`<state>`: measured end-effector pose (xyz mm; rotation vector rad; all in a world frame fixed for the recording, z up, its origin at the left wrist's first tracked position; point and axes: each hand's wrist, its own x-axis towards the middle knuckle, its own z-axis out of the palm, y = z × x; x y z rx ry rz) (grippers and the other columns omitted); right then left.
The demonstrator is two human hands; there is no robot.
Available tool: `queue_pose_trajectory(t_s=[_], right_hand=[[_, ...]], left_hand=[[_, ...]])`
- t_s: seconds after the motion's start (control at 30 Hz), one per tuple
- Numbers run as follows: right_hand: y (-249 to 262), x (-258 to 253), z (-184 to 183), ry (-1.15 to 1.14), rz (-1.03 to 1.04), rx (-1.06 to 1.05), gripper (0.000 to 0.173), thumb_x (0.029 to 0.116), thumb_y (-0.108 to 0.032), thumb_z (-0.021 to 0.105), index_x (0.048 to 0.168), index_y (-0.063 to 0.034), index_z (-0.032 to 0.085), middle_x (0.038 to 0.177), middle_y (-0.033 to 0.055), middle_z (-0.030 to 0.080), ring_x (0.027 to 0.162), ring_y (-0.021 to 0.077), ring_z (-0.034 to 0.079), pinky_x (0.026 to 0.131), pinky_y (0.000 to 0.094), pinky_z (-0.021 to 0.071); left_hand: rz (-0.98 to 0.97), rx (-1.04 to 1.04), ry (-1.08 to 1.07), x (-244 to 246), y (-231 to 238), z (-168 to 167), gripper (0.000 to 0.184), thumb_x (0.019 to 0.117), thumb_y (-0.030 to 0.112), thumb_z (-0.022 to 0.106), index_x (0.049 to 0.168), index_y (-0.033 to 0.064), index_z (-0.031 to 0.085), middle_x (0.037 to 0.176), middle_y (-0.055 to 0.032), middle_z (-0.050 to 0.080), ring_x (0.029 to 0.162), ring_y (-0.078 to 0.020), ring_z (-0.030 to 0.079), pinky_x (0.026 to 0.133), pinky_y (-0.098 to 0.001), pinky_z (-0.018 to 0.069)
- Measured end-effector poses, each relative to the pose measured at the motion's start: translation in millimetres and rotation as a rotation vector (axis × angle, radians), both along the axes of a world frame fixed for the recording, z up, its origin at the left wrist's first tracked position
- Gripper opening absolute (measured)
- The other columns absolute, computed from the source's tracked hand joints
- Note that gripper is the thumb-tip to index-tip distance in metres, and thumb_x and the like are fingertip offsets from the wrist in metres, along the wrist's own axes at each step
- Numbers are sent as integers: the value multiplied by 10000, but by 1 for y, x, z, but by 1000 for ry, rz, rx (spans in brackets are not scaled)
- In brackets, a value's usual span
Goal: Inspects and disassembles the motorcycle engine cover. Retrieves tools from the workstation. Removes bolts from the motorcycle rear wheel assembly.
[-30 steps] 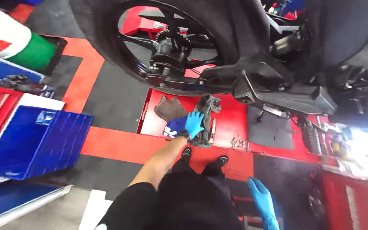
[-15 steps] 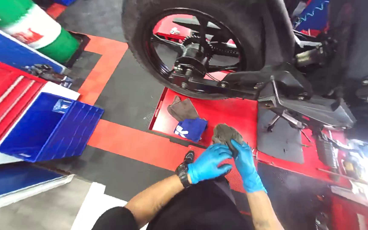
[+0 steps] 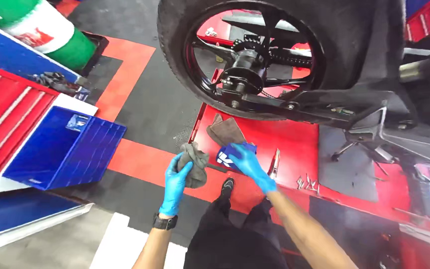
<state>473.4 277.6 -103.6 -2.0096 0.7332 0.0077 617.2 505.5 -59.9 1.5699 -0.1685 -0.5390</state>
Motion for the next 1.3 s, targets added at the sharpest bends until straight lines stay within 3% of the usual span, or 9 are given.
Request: queue_pose_trajectory(t_s=[0.17,0.23,0.43,0.57,0.77,0.97,1.13,1.23,1.3], right_hand=[[-29,105,-118,77,250,-383,601,939,-344,670,1489,-139,540,1577,115,469,1455,362,422,1122,588,400],[-47,116,-134,100,197,-392,370,999,-229,562,1334,-106,661,1472,97,585,1380,323,523,1088,552,451],[-126,58,-102,-424,-682,563,276,1036,-158,570,1230,14,665,1119,117,715,1023,159,682,917,360,570],[-72,23,-29,-456,-488,789,291,1054,-187,435,1153,-29,659,1007,68,722,926,157,693,829,380,597],[24,1,13,-545,-644,999,436,1117,-336,252,1392,-149,535,1273,21,656,1176,130,618,996,386,533],[3,-3,47,-556,-580,757,449,1121,-332,294,1353,-63,569,1286,73,658,1205,161,614,1057,394,502],[-3,-16,58,-605,-482,647,484,1127,-263,253,1472,1,465,1415,99,595,1306,154,560,1138,355,437],[-11,-30,72,-540,-521,346,491,1106,-251,272,1321,61,583,1296,138,677,1198,195,652,1067,364,514],[-9,-32,79,-482,-467,167,532,1110,-277,278,1490,52,453,1524,150,518,1402,198,507,1188,373,407]], left_hand=[[-193,258,-341,26,-40,-57,502,881,105,745,1356,9,615,1370,-150,616,1267,-196,597,1082,-377,509],[-363,450,-375,34,-51,-88,510,911,168,719,1399,68,610,1474,-151,551,1392,-232,504,1163,-419,427],[-395,454,-618,19,-74,-101,501,1004,362,580,1425,91,604,1523,-156,514,1474,-318,405,1226,-514,320],[-470,202,-667,-19,-125,-59,613,1016,441,533,1505,72,513,1582,-159,447,1505,-339,351,1244,-559,273],[-481,100,-761,-52,-175,-77,609,1017,547,398,1391,128,634,1478,-60,585,1477,-302,410,1247,-591,220],[-211,70,-483,-68,-208,-40,388,1036,296,482,1026,3,736,1061,-177,711,1072,-309,669,982,-457,530],[-277,10,-23,-45,-230,-6,530,1070,367,402,791,17,685,725,-114,645,738,-251,652,731,-490,530],[-173,-118,257,-32,-242,-1,563,1107,397,364,861,-1,676,792,-132,639,777,-241,633,766,-479,531],[-209,-247,310,-43,-237,9,570,1128,377,297,1119,-42,683,1069,-189,700,1027,-235,674,953,-448,540]])
